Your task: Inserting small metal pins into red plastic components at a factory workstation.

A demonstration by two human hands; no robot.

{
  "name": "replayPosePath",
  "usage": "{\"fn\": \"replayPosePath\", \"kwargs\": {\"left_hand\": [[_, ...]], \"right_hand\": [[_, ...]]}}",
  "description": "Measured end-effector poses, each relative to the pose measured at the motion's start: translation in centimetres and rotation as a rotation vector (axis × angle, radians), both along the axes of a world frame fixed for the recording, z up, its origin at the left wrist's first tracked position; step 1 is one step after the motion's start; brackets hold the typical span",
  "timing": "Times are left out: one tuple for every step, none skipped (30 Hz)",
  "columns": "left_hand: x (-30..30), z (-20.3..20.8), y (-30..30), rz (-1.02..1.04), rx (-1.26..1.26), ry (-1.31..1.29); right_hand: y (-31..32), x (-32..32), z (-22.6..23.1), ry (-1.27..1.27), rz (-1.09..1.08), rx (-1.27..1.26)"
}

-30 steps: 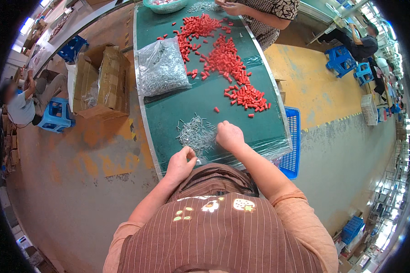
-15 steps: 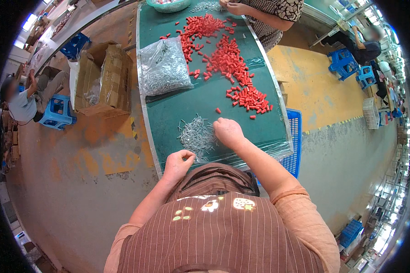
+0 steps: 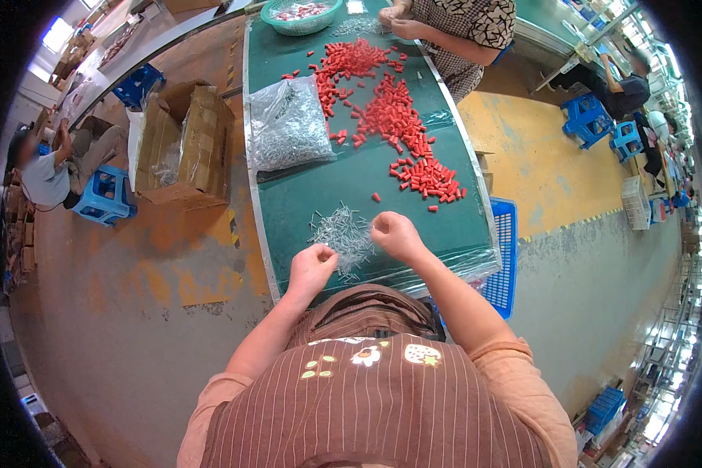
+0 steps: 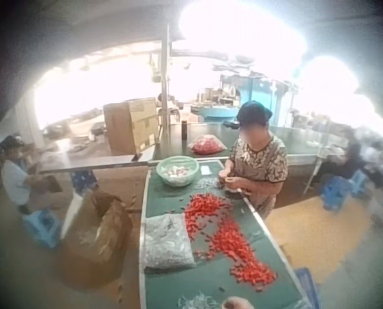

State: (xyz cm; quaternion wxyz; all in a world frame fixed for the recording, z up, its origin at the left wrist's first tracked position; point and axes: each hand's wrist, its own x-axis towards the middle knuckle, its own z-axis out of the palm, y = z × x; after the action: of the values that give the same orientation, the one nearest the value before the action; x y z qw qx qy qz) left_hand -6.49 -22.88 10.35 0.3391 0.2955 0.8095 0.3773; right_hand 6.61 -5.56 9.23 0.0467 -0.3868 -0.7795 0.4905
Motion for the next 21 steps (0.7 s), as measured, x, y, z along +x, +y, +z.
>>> {"fn": "replayPosePath", "kwargs": {"left_hand": [[0.1,0.0,0.6,-0.004,0.020,0.008],[0.1,0.1,1.2,-0.008,0.043,0.017],[0.2,0.3,1.5,-0.024,0.063,0.022],[0.4,0.8,2.0,-0.029,0.069,0.024],[0.6,1.6,2.4,-0.053,0.047,0.001],[0.7,2.1,2.6,-0.076,0.024,-0.021],[0.8,2.4,2.7,-0.081,0.029,-0.019],[0.9,2.6,2.8,-0.100,0.043,-0.056],[1.0,2.7,2.9,-0.118,0.055,-0.093],[1.0,2.5,2.8,-0.118,0.055,-0.091],[1.1,2.0,2.7,-0.118,0.073,-0.131],[1.1,1.6,2.6,-0.117,0.090,-0.171],[1.2,1.5,2.6,-0.119,0.090,-0.169],[1.3,1.4,2.6,-0.113,0.090,-0.139],[1.3,1.3,2.6,-0.106,0.089,-0.108],[1.3,1.4,2.6,-0.111,0.088,-0.109],[1.3,1.6,2.7,-0.113,0.070,-0.038],[1.3,1.7,2.7,-0.115,0.052,0.032],[1.2,1.6,2.7,-0.119,0.053,0.032],[1.0,1.2,2.7,-0.111,0.054,0.075],[0.8,1.0,2.6,-0.102,0.056,0.117]], "right_hand": [[-0.8,0.0,0.9,0.002,0.002,0.001],[-1.7,-0.3,2.1,0.188,0.054,0.056],[-2.6,-0.6,3.2,0.373,0.107,0.111],[-3.2,-0.6,4.1,0.360,0.157,0.116],[-3.8,-0.6,4.2,0.379,0.161,0.150],[-4.3,-0.6,4.2,0.399,0.166,0.183],[-4.4,-0.5,3.9,0.386,0.173,0.237],[-4.4,-0.2,3.7,0.387,0.170,0.242],[-4.3,0.1,3.4,0.377,0.183,0.311],[-4.4,0.3,3.5,0.367,0.198,0.376],[-4.4,0.5,3.6,0.349,0.221,0.404],[-4.4,0.7,3.8,0.350,0.220,0.403],[-4.3,0.9,4.0,0.311,0.262,0.425],[-4.3,1.0,4.3,0.272,0.304,0.446],[-4.2,1.0,4.6,0.273,0.302,0.446],[-4.1,1.1,4.9,0.288,0.293,0.422],[-4.0,1.2,5.1,0.302,0.284,0.398],[-3.5,1.3,5.1,0.301,0.281,0.398],[-2.8,1.7,5.1,0.316,0.219,0.373],[-2.0,2.0,5.1,0.330,0.157,0.347],[-0.9,2.5,4.5,0.258,0.092,0.358]]}}
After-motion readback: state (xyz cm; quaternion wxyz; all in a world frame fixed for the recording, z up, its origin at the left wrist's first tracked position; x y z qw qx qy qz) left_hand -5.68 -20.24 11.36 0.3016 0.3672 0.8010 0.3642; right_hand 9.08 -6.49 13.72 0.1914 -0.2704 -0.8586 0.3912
